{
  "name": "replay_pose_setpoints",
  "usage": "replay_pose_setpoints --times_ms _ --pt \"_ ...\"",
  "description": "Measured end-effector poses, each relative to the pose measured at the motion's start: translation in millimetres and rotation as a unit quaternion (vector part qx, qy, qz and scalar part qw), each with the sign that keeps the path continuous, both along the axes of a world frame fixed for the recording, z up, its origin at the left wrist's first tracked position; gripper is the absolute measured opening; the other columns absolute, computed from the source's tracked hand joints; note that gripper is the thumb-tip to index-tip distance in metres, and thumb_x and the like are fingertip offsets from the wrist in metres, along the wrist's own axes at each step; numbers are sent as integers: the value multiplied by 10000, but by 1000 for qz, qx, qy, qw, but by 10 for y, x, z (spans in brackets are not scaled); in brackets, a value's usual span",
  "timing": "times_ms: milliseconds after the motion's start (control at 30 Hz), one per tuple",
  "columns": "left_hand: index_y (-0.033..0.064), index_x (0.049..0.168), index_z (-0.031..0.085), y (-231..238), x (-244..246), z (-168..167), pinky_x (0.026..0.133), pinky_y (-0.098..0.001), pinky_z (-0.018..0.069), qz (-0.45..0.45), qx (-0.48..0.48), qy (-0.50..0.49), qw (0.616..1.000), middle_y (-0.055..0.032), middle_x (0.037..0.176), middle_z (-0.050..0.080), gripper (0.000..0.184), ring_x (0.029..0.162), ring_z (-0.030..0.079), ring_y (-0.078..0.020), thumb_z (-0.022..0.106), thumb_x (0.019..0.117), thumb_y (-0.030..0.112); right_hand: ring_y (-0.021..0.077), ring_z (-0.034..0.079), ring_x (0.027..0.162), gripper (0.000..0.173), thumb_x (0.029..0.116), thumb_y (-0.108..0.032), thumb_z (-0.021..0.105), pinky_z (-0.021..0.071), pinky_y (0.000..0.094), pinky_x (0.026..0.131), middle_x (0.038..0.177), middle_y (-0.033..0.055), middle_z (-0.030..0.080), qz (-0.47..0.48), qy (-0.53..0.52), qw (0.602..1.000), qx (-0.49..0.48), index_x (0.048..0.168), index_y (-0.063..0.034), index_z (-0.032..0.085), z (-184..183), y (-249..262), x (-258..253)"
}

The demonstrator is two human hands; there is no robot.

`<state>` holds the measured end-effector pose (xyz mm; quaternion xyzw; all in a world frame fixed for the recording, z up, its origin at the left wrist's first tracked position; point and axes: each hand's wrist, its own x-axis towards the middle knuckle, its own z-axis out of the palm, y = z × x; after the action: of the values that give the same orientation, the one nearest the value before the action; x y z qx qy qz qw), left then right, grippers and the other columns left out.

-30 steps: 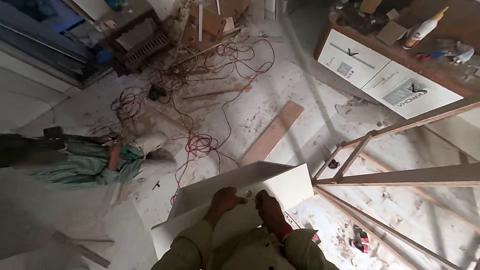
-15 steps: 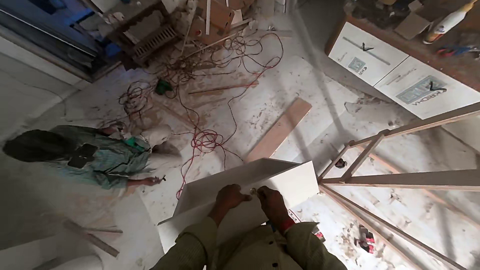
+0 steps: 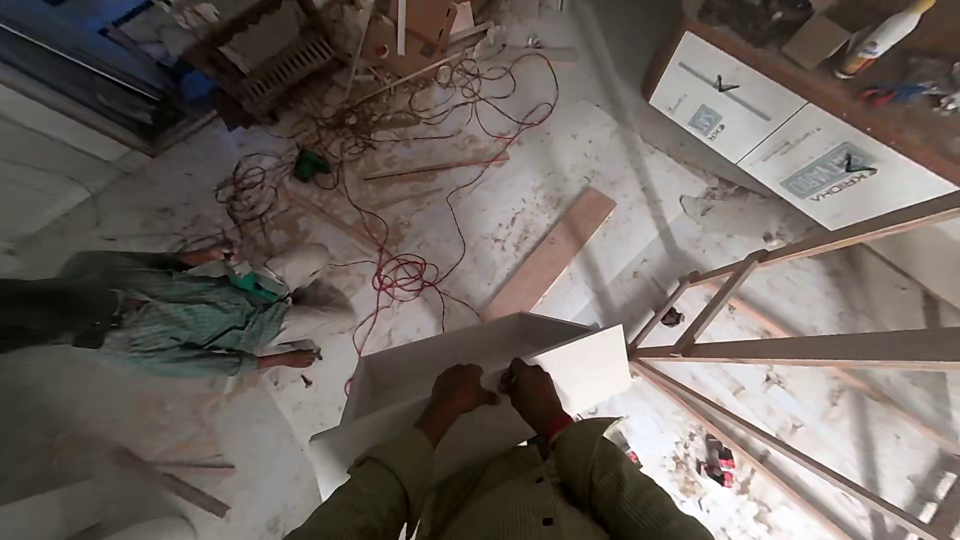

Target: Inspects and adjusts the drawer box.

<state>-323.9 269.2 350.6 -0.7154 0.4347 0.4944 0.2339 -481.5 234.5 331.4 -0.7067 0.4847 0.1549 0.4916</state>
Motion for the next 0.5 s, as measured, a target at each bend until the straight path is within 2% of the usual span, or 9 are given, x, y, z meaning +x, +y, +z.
replay_pose_setpoints --times_ms 100,167,200,233,300,333,367,433,500 --pt "68 1380 602 -55 -7 -8 1056 -598 448 5 0 -2 1000 -193 1370 613 707 1299 564 -375 709 892 568 378 661 1175 328 1083 -209 448 524 534 990 1214 216 683 23 54 998 2 1292 -17 613 148 11 58" --pt "73 1375 606 -71 -12 4 1050 -593 454 14 11 -7 1000 -185 1366 618 696 1294 570 -368 709 894 567 324 654 1189 321 1067 -174 463 509 483 1024 1242 192 682 -38 46 997 49 1271 -23 660 134 16 67" --pt "73 1362 615 -71 -9 6 1046 -597 455 20 13 -6 1000 -187 1353 624 693 1287 574 -368 717 889 569 263 680 1091 298 1066 -163 482 534 423 966 1169 158 704 -120 19 988 97 1215 -22 698 56 36 45" --pt "72 1359 618 -86 -5 13 1048 -600 452 24 13 -5 1000 -189 1351 625 697 1287 573 -370 724 883 570 203 684 902 299 1094 -205 475 565 364 814 1018 120 698 -226 -18 961 160 1134 -14 702 -56 58 16" --pt "78 1367 615 -121 -6 24 1049 -602 450 28 10 -2 1000 -187 1357 622 698 1289 571 -370 726 882 567 170 636 701 342 1111 -282 468 563 342 642 842 83 628 -358 -75 897 248 1037 -11 663 -192 89 -30" --pt "79 1372 613 -128 -9 27 1051 -599 450 26 10 -1 1000 -188 1359 621 691 1290 570 -370 723 887 559 182 664 724 356 1111 -291 468 585 355 665 858 98 650 -345 -78 904 241 1044 -4 666 -189 78 -46" --pt "80 1373 614 -128 -10 24 1053 -595 452 22 9 -1 1000 -185 1361 622 678 1292 572 -368 718 895 549 205 692 830 370 1111 -294 451 587 378 756 951 126 687 -269 -61 939 206 1100 -1 678 -131 42 -57" --pt "70 1330 631 -141 5 -1 1030 -594 467 11 2 1 1000 -183 1324 641 634 1263 590 -367 713 904 533 298 663 1153 424 1119 -329 392 523 486 979 1216 177 682 -37 9 995 91 1259 -21 648 71 -52 -28" --pt "66 1315 637 -144 8 -10 1028 -588 467 7 3 2 1000 -178 1315 646 601 1259 593 -359 699 920 514 377 588 1293 395 1098 -249 405 482 573 1039 1355 204 629 93 51 994 29 1378 -55 606 138 -59 22"
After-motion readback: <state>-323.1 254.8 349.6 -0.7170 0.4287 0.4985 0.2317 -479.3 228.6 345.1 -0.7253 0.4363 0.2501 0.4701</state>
